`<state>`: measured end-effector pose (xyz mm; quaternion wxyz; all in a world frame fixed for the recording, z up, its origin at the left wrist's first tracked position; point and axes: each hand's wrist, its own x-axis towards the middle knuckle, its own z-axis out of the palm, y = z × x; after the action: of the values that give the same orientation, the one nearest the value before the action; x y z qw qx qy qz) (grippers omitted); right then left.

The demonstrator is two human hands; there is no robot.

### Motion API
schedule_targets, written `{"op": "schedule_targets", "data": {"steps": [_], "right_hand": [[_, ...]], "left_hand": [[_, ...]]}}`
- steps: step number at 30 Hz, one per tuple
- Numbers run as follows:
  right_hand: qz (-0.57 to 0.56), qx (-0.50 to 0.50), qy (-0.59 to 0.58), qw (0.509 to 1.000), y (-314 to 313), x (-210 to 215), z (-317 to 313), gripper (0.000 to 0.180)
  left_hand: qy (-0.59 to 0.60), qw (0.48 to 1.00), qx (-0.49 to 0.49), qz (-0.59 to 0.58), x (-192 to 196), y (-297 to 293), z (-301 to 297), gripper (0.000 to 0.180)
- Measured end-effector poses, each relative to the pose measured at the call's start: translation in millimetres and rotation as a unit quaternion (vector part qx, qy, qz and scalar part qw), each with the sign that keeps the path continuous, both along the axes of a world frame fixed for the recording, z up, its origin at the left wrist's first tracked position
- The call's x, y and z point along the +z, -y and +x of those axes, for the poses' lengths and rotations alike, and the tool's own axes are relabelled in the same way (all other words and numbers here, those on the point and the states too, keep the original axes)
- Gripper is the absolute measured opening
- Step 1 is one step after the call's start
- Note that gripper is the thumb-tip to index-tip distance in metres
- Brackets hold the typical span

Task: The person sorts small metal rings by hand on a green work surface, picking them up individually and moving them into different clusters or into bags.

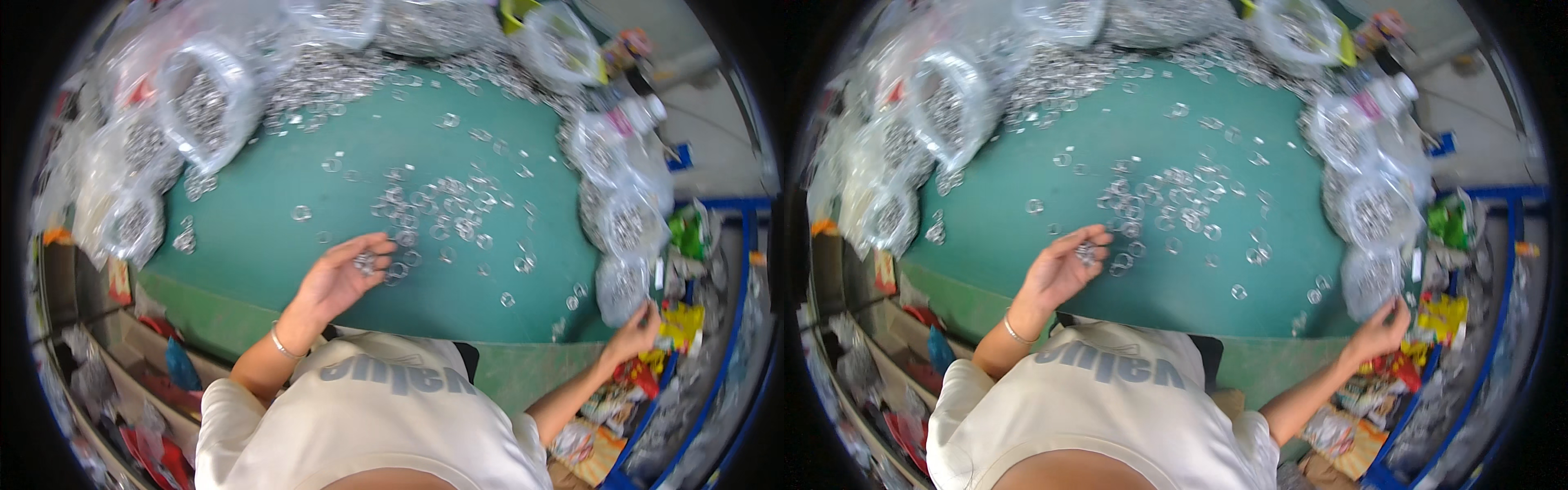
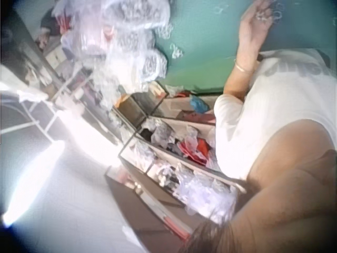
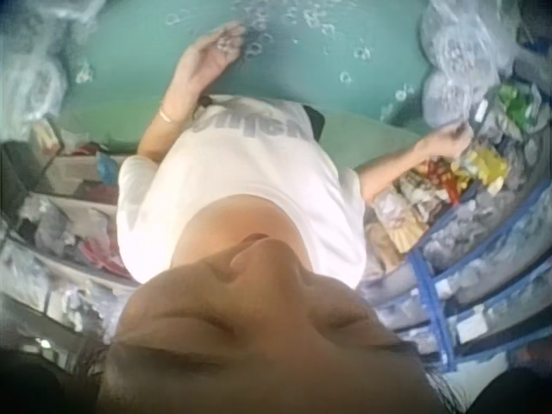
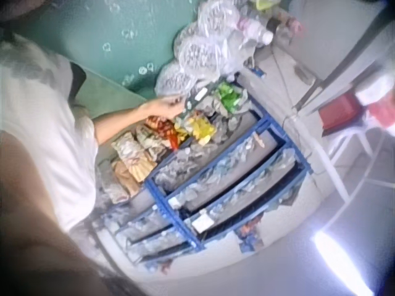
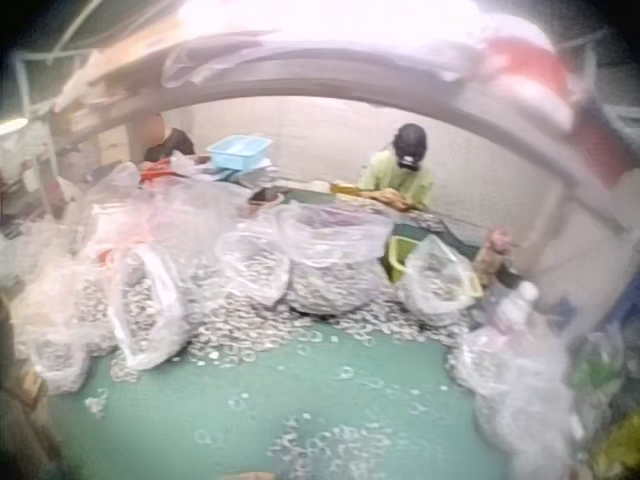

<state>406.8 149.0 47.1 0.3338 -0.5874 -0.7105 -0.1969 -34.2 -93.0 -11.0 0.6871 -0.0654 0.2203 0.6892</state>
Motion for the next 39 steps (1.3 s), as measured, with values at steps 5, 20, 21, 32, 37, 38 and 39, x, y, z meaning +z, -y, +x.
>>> {"op": "schedule_targets", "data": {"steps": [5, 20, 21, 32, 37, 38, 39], "right_hand": [[-0.086, 0.0, 0.009, 0.996, -2.3, -15.5, 6.7, 0.015], [-0.425, 0.302, -0.107, 0.847, 103.8, -34.7, -143.2, 0.028], [-0.442, 0.3, -0.125, 0.836, 104.3, -34.9, -144.9, 0.027], [-0.497, 0.32, -0.409, 0.694, 115.7, -39.6, -178.4, 0.027], [-0.531, 0.297, -0.497, 0.619, 105.5, -45.0, -179.1, 0.024], [-0.521, 0.289, -0.502, 0.627, 100.0, -44.9, -181.1, 0.023], [-0.533, 0.289, -0.514, 0.607, 97.6, -38.9, -189.5, 0.024]], "left_hand": [[-0.068, 0.995, 0.031, -0.07, 3.6, -7.0, 9.7, 0.029], [-0.277, 0.948, -0.105, -0.118, 21.5, -15.2, 40.8, 0.016], [-0.287, 0.945, -0.106, -0.119, 22.4, -15.9, 42.0, 0.016], [-0.45, 0.872, -0.182, -0.059, 23.5, -19.5, 59.6, 0.025], [-0.506, 0.842, -0.177, -0.053, 19.4, -20.1, 58.8, 0.025], [-0.502, 0.844, -0.18, -0.061, 20.0, -20.1, 58.7, 0.025], [-0.504, 0.841, -0.183, -0.069, 22.3, -18.6, 57.3, 0.024]]}}
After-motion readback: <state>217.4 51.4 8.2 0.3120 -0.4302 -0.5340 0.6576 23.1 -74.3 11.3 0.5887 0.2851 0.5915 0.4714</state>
